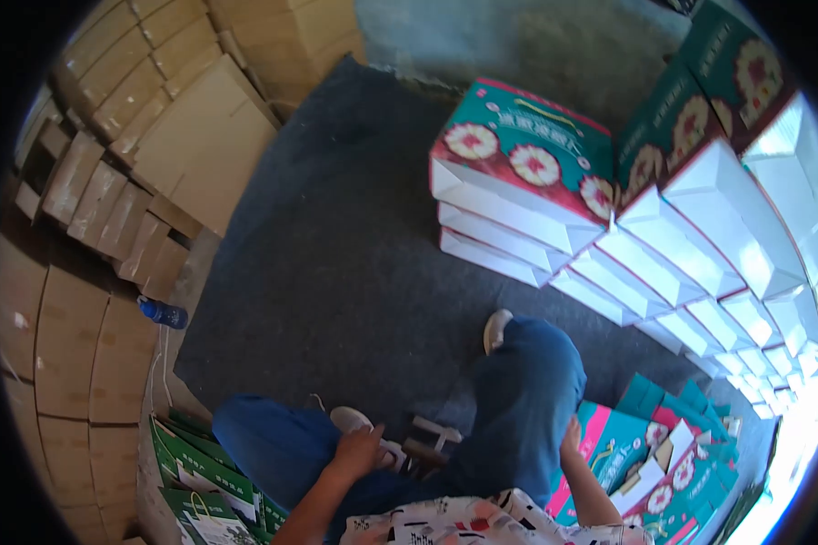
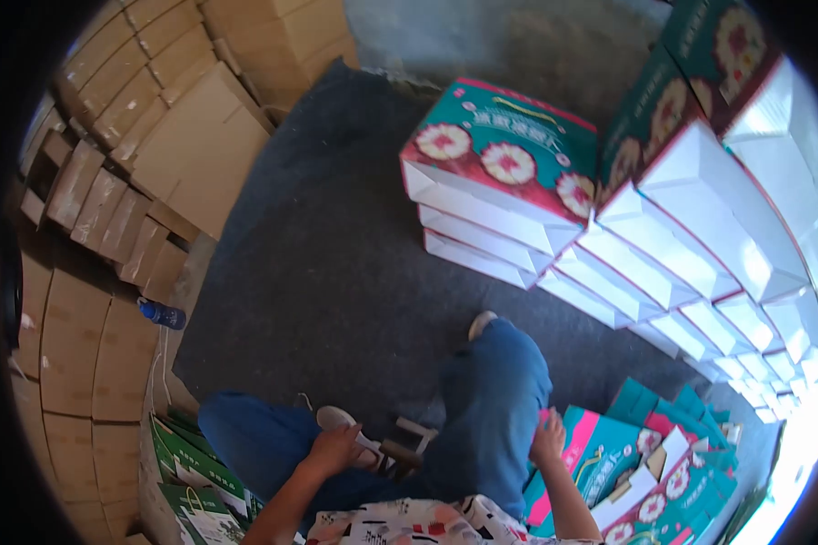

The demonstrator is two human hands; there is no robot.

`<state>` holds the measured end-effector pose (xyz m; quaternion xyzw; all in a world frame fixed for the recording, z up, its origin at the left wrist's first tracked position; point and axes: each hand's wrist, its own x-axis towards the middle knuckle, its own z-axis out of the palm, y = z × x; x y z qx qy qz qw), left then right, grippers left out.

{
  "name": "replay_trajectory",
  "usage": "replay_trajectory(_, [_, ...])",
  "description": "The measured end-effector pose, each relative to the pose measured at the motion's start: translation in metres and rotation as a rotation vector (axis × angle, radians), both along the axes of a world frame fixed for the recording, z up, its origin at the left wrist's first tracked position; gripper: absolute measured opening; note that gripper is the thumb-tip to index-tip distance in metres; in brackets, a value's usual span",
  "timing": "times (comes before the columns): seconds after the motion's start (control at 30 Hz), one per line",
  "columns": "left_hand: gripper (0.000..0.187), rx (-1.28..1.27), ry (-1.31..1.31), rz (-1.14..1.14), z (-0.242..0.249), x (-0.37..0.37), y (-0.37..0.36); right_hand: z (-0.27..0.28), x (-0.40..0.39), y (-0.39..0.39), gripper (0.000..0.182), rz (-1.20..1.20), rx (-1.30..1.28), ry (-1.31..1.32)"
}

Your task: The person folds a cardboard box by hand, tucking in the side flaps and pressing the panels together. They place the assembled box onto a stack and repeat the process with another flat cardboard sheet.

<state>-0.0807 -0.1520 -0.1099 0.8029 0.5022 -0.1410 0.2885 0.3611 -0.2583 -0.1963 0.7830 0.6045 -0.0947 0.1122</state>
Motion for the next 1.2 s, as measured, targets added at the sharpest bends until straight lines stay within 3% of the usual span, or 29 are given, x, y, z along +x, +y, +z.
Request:
replay_trajectory(0.03, [0.054, -0.013, -0.197, 0.138, 0.006, 0.013, -0.002, 0.003, -0.011, -0.037, 0.058, 0.021, -0.072, 0.061])
replay_trajectory(0.07, [0.055, -0.034, -0.109, 0.067, 0.004, 0.021, -0.008, 0.006, -0.02, -0.068, 0.058, 0.041, -0.132, 0.124])
replay_trajectory(0.17, [0.056, -0.067, 0.09, -0.053, -0.01, 0.041, -0.015, -0.089, -0.012, -0.141, 0.058, 0.445, 0.359, -0.378])
replay_trajectory(0.23, [0.055, -0.139, 0.148, -0.039, -0.02, 0.048, -0.026, -0.082, -0.013, -0.139, 0.047, 0.232, 0.144, -0.055])
replay_trajectory(0.3, [0.053, -0.101, 0.126, -0.061, -0.015, 0.046, -0.026, -0.015, -0.02, -0.102, 0.053, 0.018, 0.012, 0.204])
replay_trajectory(0.4, [0.045, -0.071, 0.063, -0.024, -0.014, 0.04, -0.025, -0.021, -0.004, -0.102, 0.074, 0.151, 0.031, -0.127])
replay_trajectory(0.5, [0.04, -0.066, 0.043, -0.02, -0.02, 0.036, -0.031, 0.011, -0.008, -0.093, 0.089, -0.244, -0.097, 0.026])
replay_trajectory(0.73, [0.037, -0.083, 0.038, 0.006, -0.015, 0.043, -0.028, -0.022, -0.016, -0.1, 0.104, -0.457, -0.095, -0.029])
replay_trajectory(0.9, [0.036, -0.085, 0.034, -0.016, -0.01, 0.039, -0.029, -0.005, -0.009, -0.09, 0.094, -0.488, -0.045, -0.049])
replay_trajectory(1.0, [0.037, -0.102, 0.043, -0.014, -0.009, 0.042, -0.027, 0.009, 0.001, -0.09, 0.098, -0.483, -0.033, -0.008])
replay_trajectory(1.1, [0.038, -0.092, 0.033, -0.017, -0.014, 0.043, -0.026, 0.017, 0.023, -0.113, 0.085, -0.433, 0.099, 0.122])
replay_trajectory(1.17, [0.038, -0.083, 0.04, -0.019, -0.017, 0.041, -0.027, 0.026, 0.051, -0.142, 0.073, -0.373, 0.023, -0.009])
replay_trajectory(1.2, [0.039, -0.082, 0.05, -0.026, -0.017, 0.04, -0.029, 0.025, 0.071, -0.162, 0.055, -0.311, -0.038, -0.069])
